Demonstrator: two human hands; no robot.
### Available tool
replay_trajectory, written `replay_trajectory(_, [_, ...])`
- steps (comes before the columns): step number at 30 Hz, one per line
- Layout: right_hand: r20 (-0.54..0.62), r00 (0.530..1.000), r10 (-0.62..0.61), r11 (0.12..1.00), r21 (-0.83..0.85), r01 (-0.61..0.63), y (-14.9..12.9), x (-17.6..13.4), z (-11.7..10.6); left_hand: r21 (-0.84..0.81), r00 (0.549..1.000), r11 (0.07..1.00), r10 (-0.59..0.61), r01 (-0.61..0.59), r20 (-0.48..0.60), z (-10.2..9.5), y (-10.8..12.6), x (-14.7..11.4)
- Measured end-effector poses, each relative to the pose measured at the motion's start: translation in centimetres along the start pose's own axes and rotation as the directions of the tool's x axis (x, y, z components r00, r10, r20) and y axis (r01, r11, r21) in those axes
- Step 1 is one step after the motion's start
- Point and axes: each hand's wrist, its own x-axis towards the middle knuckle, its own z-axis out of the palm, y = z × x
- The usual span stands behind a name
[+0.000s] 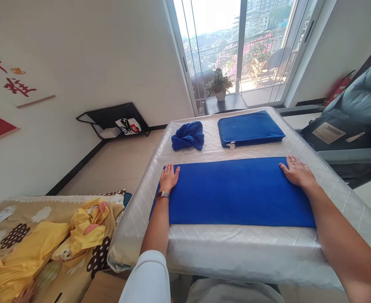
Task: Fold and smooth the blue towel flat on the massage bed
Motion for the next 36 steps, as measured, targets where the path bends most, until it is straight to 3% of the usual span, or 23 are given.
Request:
replay_trajectory(13, [0.015, 1.0, -0.002, 1.0, 0.011, 0.002, 0.0, -0.1, -0.6, -0.017, 0.997, 0.997, -0.08, 0.079, -0.018, -0.5, -1.5, -0.3])
replay_trajectory(24, [-0.016, 1.0, -0.017, 1.0, 0.009, 0.017, -0.4, -0.2, -0.6, -0.029, 0.993, 0.994, -0.107, 0.106, -0.04, -1.1, -0.2, -0.7])
replay_trajectory(28, [-0.093, 0.995, -0.03, 0.999, -0.023, 0.028, -1.3, -1.1, -1.3, 0.001, 0.986, 0.995, -0.097, 0.099, -0.136, -2.1, 0.5, -1.2])
replay_trajectory(32, [-0.275, 0.955, -0.114, 0.993, -0.058, 0.102, -5.9, -2.9, -1.8, -0.024, 0.964, 0.996, 0.073, -0.081, -0.255, -2.8, 4.3, -2.0])
replay_trajectory(34, [-0.257, 0.942, -0.217, 0.976, -0.046, 0.212, -9.9, -3.7, -1.7, -0.053, 0.954, 0.97, 0.221, -0.236, -0.204, -2.7, 8.2, -2.6])
replay_trajectory(36, [-0.188, 0.928, -0.323, 0.946, -0.026, 0.324, -14.2, -4.0, -1.3, -0.067, 0.913, 0.915, 0.388, -0.398, -0.126, -2.1, 12.7, -3.2])
